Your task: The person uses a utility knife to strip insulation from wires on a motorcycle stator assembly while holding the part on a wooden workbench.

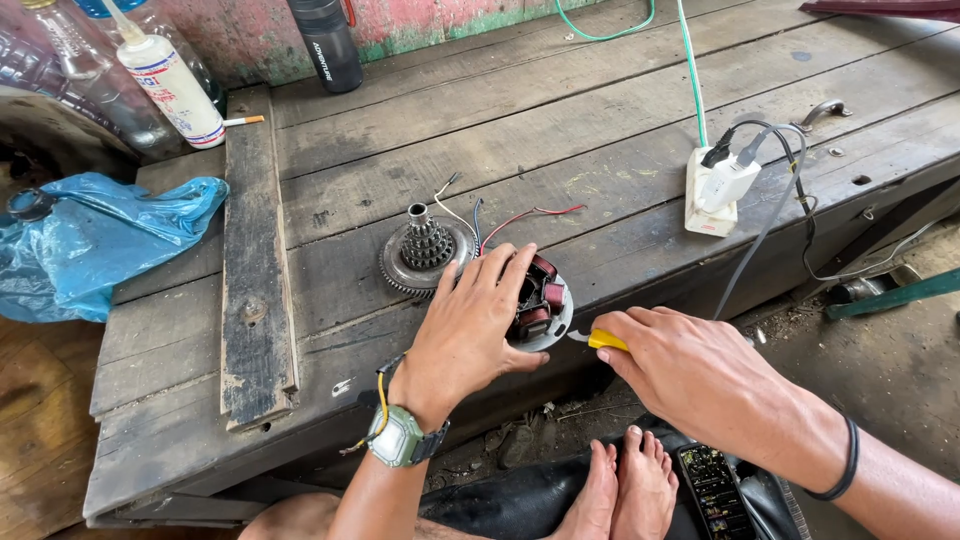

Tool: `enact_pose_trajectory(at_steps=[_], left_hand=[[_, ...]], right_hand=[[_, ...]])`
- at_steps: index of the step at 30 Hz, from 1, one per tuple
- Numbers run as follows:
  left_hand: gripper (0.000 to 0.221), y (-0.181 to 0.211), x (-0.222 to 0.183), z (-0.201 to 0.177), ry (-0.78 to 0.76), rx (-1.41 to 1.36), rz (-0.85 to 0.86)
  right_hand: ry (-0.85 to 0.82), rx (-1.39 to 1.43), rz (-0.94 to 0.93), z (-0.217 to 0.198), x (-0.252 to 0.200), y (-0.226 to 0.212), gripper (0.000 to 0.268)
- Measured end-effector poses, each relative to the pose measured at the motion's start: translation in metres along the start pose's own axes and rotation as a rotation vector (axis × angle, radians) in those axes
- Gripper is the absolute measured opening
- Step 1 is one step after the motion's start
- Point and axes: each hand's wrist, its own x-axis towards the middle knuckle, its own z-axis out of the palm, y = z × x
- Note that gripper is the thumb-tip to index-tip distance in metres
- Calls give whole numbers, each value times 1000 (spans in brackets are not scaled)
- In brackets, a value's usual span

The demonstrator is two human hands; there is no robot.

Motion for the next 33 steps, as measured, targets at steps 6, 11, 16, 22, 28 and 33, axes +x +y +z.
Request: enact_pose_trajectory(at_steps=[6, 11, 16, 22, 28, 33], left_hand=[[124, 17, 4, 9, 95, 196, -125], [129, 29, 8, 15, 168, 224, -219], [139, 40, -2, 13, 163, 339, -303], [124, 21, -12, 4, 76, 152, -223], [109, -7, -7, -6, 22, -109, -28], [100, -17, -3, -14, -55, -214, 110]], right_hand=[[105, -92, -133, 5, -1, -1, 22], [25, -33, 31, -11, 0, -10, 23], [1, -41, 76, -18, 1, -10, 27], [199, -85, -130, -15, 8, -1, 31], [177, -30, -56, -19, 6, -8, 35], [175, -77, -84, -14, 2, -6, 31]])
